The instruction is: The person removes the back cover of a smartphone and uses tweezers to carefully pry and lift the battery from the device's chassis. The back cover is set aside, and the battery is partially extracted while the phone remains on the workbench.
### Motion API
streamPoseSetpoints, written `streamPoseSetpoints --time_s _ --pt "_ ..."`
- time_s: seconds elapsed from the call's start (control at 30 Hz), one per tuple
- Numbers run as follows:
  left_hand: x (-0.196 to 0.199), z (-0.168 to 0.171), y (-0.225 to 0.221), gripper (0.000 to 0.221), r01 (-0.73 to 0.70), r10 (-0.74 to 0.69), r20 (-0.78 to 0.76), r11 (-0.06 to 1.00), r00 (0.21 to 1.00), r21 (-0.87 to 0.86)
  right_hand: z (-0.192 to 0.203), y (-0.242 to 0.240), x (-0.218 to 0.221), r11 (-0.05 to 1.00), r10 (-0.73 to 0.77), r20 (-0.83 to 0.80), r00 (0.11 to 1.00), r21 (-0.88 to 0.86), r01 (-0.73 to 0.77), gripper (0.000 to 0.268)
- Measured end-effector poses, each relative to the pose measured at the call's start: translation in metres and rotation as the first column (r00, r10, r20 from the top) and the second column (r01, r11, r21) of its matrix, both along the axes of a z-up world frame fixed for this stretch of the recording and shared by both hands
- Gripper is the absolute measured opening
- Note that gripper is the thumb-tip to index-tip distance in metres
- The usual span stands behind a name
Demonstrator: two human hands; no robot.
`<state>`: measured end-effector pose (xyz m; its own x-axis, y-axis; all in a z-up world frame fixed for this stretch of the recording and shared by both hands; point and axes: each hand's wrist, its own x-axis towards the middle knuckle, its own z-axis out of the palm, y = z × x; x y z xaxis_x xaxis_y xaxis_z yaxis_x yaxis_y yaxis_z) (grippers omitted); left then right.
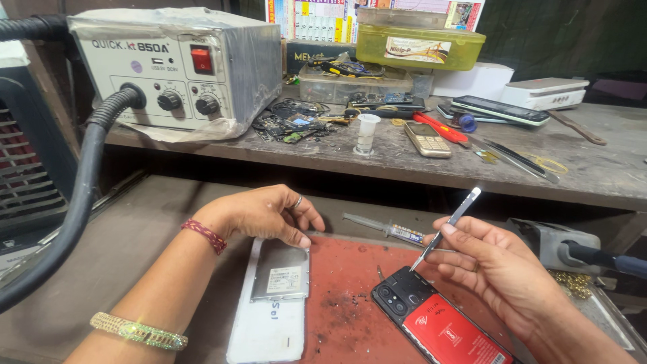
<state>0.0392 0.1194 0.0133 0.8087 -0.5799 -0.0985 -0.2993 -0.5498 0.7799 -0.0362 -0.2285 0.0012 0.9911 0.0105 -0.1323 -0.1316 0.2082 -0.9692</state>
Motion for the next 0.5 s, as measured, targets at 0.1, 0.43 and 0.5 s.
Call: streamPoseSetpoints --time_s 0.1,0.43,0.5 --pt "-0.004 0.008 -0.009 0.048 0.017 -0.017 0.017 1.0 1.0 0.009 0.001 -0.004 -0.003 1.0 0.003 0.016 1.0 -0.008 -0.003 0.02" --pt "-0.031 0.024 -0.062 0.058 0.344 -0.34 0.086 0.939 0.936 -0.03 0.009 -0.021 -0.018 0.975 -0.034 0.036 0.999 -0.216 0.041 0.023" --pt "-0.034 0.024 -0.077 0.063 0.384 -0.381 0.141 0.923 0.914 0.005 0.009 -0.025 -0.02 0.956 -0.037 0.056 0.998 -0.287 0.052 0.023"
